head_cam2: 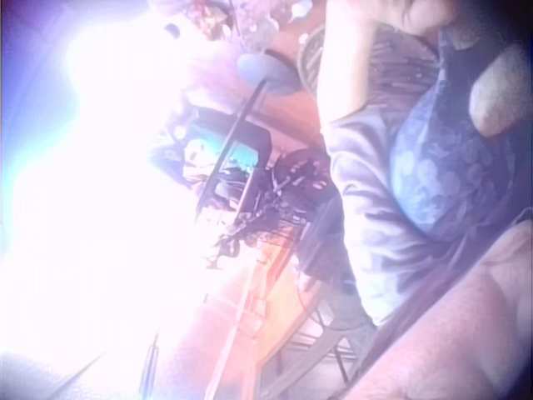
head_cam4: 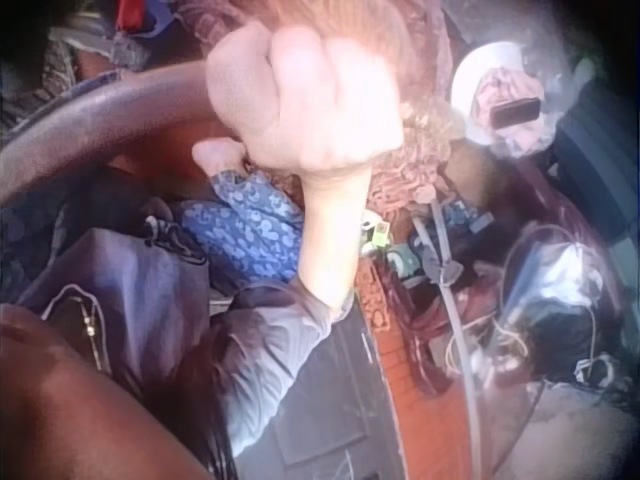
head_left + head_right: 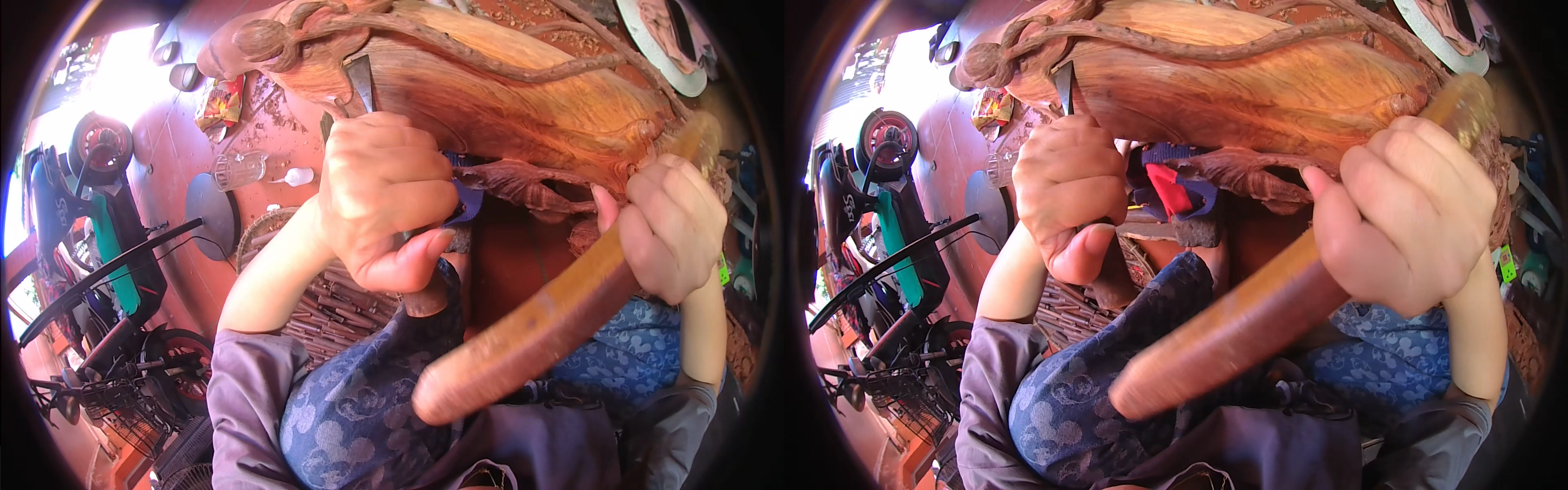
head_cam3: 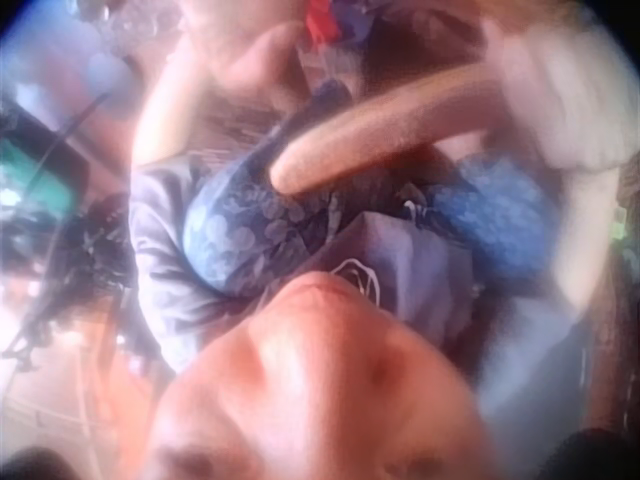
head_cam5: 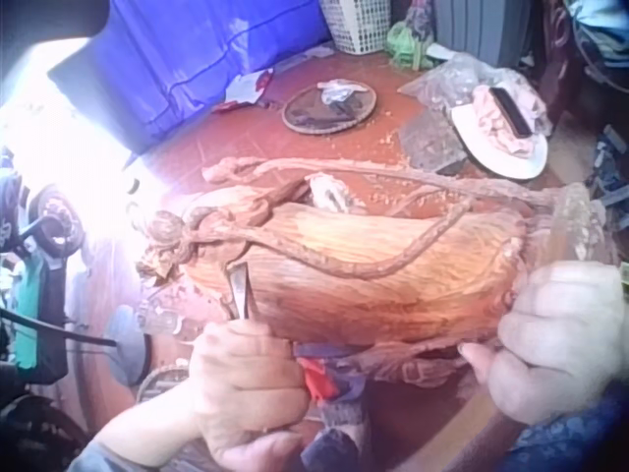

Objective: The person carves a large piece of wood using a chisel and mallet. They repeatedly strike the chisel to shape the wood, occasionally pausing to adjust their grip or inspect the work.

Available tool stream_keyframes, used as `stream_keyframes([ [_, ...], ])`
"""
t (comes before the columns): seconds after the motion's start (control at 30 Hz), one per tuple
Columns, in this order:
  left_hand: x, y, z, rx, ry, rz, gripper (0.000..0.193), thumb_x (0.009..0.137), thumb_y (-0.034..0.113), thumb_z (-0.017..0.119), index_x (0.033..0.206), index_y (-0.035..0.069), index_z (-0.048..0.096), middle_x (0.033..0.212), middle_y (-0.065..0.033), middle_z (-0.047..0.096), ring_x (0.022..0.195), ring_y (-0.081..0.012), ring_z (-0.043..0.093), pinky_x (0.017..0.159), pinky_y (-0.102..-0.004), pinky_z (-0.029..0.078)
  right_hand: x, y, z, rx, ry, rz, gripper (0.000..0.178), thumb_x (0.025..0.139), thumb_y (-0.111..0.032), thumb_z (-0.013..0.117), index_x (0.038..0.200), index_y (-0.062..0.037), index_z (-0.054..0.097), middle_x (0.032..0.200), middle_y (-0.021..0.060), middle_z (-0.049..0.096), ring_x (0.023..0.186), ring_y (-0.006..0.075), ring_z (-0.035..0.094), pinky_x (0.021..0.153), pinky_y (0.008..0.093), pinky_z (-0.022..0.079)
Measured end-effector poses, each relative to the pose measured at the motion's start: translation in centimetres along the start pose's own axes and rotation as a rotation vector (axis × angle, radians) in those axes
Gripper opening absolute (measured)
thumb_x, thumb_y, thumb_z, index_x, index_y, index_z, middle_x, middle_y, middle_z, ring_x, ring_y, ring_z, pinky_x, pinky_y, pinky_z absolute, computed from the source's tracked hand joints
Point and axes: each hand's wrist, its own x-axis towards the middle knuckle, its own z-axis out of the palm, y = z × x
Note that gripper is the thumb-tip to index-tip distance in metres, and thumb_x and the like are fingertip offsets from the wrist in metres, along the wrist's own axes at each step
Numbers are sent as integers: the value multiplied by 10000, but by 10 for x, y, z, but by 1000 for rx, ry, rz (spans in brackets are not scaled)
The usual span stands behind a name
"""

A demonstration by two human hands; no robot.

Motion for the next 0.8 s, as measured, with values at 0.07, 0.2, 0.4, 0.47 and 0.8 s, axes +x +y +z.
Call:
stream_keyframes([
  [0.07,-2,-1,-2,-6,-24,16,252,696,310,613,686,58,629,638,-73,547,504,-263,501,471,-369,367,1,-6,-1,-30,-32,31,277,699,47,809,823,53,562,782,173,592,620,310,591,547,422,527],
  [0.2,-5,-4,-8,-31,-75,48,260,679,313,619,712,57,642,656,-77,561,514,-266,507,481,-369,375,5,-9,0,-22,2,0,273,699,56,802,829,55,561,792,175,589,610,305,585,526,409,516],
  [0.4,-3,-8,-16,16,-181,55,233,665,304,623,681,71,609,632,-58,535,544,-259,533,501,-375,408,12,-16,4,-30,-61,71,264,696,68,794,818,55,560,788,171,580,596,300,577,512,403,507],
  [0.47,7,-3,-16,12,-268,89,221,673,296,625,646,85,565,612,-48,500,555,-254,537,514,-376,423,10,-20,0,7,-57,98,268,696,64,798,817,55,558,776,172,576,588,299,572,507,403,504],
  [0.8,-1,-2,-1,49,-103,70,205,660,280,611,658,77,581,667,-55,550,571,-246,551,505,-358,404,13,-25,1,14,-24,66,294,680,65,802,790,32,531,720,160,554,564,284,554,493,384,497],
])
